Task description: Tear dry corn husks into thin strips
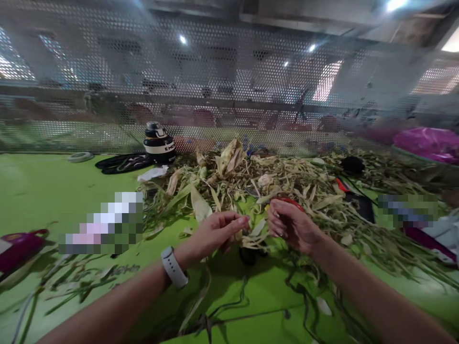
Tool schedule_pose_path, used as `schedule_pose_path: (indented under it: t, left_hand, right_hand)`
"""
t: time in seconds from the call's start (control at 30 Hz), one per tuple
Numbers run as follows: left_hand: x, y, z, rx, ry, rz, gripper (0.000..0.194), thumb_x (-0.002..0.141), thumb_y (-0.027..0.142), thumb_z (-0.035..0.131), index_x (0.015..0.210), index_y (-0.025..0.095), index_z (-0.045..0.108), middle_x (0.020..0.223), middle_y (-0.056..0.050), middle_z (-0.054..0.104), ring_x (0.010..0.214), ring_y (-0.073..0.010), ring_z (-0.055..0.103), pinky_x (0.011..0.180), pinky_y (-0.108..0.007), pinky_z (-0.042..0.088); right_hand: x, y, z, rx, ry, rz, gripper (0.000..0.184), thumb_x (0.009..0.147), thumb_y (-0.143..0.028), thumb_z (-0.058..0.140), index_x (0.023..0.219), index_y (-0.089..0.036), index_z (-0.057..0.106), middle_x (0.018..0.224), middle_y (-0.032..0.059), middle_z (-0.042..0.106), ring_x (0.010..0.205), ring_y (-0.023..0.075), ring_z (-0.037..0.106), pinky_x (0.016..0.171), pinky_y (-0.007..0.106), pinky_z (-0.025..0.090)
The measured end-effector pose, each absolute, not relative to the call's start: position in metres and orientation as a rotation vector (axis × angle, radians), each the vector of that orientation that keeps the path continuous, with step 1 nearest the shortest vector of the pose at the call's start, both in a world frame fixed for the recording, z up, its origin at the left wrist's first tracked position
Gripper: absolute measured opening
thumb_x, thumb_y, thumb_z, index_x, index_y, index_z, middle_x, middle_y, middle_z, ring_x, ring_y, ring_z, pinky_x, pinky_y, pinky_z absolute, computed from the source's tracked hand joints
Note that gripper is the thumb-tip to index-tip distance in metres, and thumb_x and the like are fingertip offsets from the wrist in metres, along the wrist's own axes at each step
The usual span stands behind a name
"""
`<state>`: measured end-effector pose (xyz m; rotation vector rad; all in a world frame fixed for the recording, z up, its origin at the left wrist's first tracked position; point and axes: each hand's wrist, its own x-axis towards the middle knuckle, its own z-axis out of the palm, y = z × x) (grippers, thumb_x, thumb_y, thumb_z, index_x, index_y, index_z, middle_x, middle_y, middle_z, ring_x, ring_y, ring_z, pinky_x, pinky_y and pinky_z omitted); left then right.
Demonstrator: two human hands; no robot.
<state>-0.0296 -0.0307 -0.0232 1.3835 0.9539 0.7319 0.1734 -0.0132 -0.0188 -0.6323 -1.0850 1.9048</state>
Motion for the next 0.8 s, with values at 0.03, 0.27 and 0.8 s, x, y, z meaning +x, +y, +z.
schedule_pose_path:
  t: [0.03,0.27,0.8]
  left_hand:
    - [-0.029,-0.03,-0.023,1.423,1.026,0.681,0.037,0.076,0.054,0.047,0.08,0.017,0.055,0.044,0.007,0.042,0.036,-0.0068,0.037,0.038,-0.018,0.031]
    - [-0.031,-0.03,-0.029,1.796,1.479,0.752,0.048,0.069,0.062,0.049,0.053,0.017,0.046,0.041,0.004,0.042,0.037,-0.0079,0.036,0.037,-0.02,0.021]
    - [-0.032,-0.024,-0.029,1.381,1.149,0.797,0.026,0.071,0.038,0.06,0.066,0.013,0.068,0.058,-0.004,0.065,0.042,-0.0081,0.045,0.041,-0.018,0.031]
  right_hand:
    - [0.173,-0.014,-0.019,-0.617,-1.091,1.892,0.022,0.081,-0.02,0.052,0.061,-0.017,0.043,0.05,-0.0057,0.042,0.041,0.0066,0.037,0.048,0.021,0.04]
    - [0.174,-0.015,-0.017,-0.558,-1.087,1.807,0.019,0.081,-0.018,0.05,0.063,-0.017,0.046,0.051,-0.0037,0.047,0.049,0.01,0.045,0.061,0.028,0.045]
    - [0.177,-0.015,-0.012,-0.639,-1.208,1.749,0.019,0.075,-0.025,0.054,0.059,-0.018,0.046,0.055,-0.0018,0.053,0.055,0.0125,0.053,0.07,0.033,0.045]
